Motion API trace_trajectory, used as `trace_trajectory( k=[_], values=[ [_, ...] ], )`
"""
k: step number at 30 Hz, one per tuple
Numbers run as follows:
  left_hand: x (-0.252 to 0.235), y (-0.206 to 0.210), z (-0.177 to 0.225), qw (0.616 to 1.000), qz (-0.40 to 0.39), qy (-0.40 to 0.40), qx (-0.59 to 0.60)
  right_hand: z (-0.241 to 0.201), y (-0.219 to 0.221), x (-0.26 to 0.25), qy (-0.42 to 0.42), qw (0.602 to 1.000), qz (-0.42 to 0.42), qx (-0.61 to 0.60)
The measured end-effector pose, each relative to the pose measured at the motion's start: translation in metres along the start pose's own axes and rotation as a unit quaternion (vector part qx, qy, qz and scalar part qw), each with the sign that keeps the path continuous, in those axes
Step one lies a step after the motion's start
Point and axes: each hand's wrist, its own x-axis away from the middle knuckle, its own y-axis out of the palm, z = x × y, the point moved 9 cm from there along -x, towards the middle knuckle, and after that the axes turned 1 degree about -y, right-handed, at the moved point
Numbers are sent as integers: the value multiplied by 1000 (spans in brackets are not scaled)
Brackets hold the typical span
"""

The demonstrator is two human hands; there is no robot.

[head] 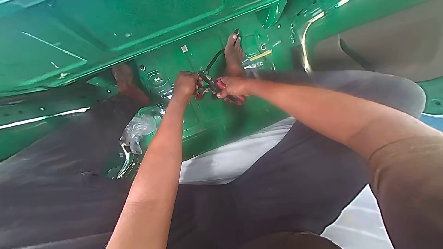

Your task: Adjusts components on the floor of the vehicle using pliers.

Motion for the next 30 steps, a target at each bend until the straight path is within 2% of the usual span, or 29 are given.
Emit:
trace_trajectory(
  k=[6, 13, 18, 22, 24, 28, 30],
  values=[
    [5, -5, -1, 999, 28, -35, -6, -6, -2, 2, -8, 1000, 10, 21],
    [3, -8, 3, 998, 26, 19, 52, -7, 2, 4, 13, 999, 19, -28],
    [-3, -8, 0, 995, -10, 44, 89, -8, 5, 5, 13, 999, 23, -39],
    [0, -7, 5, 997, 4, 73, 18, -4, 6, 8, 37, 998, 34, -38],
    [3, -5, 12, 991, 26, 109, -68, -3, 10, 10, 52, 997, 34, -50],
    [18, 0, 28, 956, 74, 137, -247, -4, 17, 12, 83, 994, 44, -60],
    [24, 2, 32, 939, 85, 148, -300, -5, 17, 10, 89, 993, 46, -55]
  ],
)
